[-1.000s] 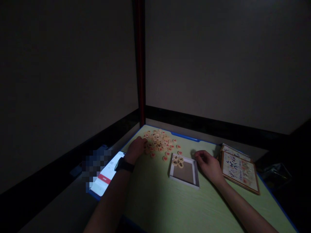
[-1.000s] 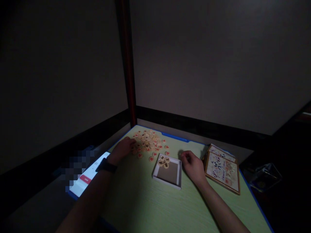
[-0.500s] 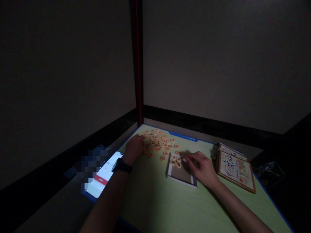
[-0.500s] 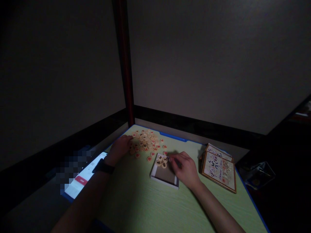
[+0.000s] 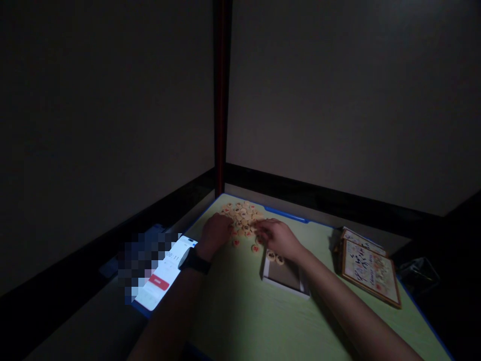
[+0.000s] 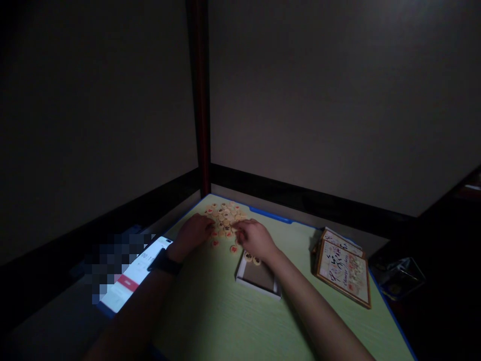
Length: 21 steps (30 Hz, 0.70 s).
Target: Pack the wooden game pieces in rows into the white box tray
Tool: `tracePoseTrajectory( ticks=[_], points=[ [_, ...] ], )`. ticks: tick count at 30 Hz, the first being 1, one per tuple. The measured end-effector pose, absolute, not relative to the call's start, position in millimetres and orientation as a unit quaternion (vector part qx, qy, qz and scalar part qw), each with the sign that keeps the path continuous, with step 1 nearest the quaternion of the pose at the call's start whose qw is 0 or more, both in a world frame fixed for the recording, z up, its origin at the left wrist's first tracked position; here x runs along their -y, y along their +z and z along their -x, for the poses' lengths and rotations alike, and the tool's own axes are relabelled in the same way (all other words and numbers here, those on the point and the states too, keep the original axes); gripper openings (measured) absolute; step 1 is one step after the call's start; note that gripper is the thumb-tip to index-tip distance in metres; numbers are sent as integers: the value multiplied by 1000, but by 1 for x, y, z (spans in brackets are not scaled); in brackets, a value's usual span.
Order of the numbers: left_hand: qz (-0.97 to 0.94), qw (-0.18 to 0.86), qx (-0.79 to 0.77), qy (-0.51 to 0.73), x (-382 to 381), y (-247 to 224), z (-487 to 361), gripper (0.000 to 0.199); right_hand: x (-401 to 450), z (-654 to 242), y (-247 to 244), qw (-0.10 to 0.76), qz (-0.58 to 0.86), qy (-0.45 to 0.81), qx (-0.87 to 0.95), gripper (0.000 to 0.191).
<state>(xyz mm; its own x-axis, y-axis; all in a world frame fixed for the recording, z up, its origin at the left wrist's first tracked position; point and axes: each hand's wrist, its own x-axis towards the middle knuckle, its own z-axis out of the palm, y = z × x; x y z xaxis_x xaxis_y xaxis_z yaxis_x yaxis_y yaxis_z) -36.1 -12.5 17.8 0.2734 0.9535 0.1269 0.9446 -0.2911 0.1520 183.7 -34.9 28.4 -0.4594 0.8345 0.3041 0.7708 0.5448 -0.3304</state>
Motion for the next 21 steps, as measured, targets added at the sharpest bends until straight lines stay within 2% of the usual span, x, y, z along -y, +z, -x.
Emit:
tracePoseTrajectory(
  ticks=[6,13,17,21],
  points=[
    [-791,11,-601,111,11,16,40,28,1,-157,25,141,421,55,894,37],
    [-801,30,-592,88,14,19,36,28,-7,-154,27,134,405,75,901,27],
    [-804,25,-583,112,14,16,34,29,-15,-146,37,156,484,56,860,35],
    [-806,7,-579,121,11,10,33,31,-31,-131,38,116,498,47,858,42]
  ],
)
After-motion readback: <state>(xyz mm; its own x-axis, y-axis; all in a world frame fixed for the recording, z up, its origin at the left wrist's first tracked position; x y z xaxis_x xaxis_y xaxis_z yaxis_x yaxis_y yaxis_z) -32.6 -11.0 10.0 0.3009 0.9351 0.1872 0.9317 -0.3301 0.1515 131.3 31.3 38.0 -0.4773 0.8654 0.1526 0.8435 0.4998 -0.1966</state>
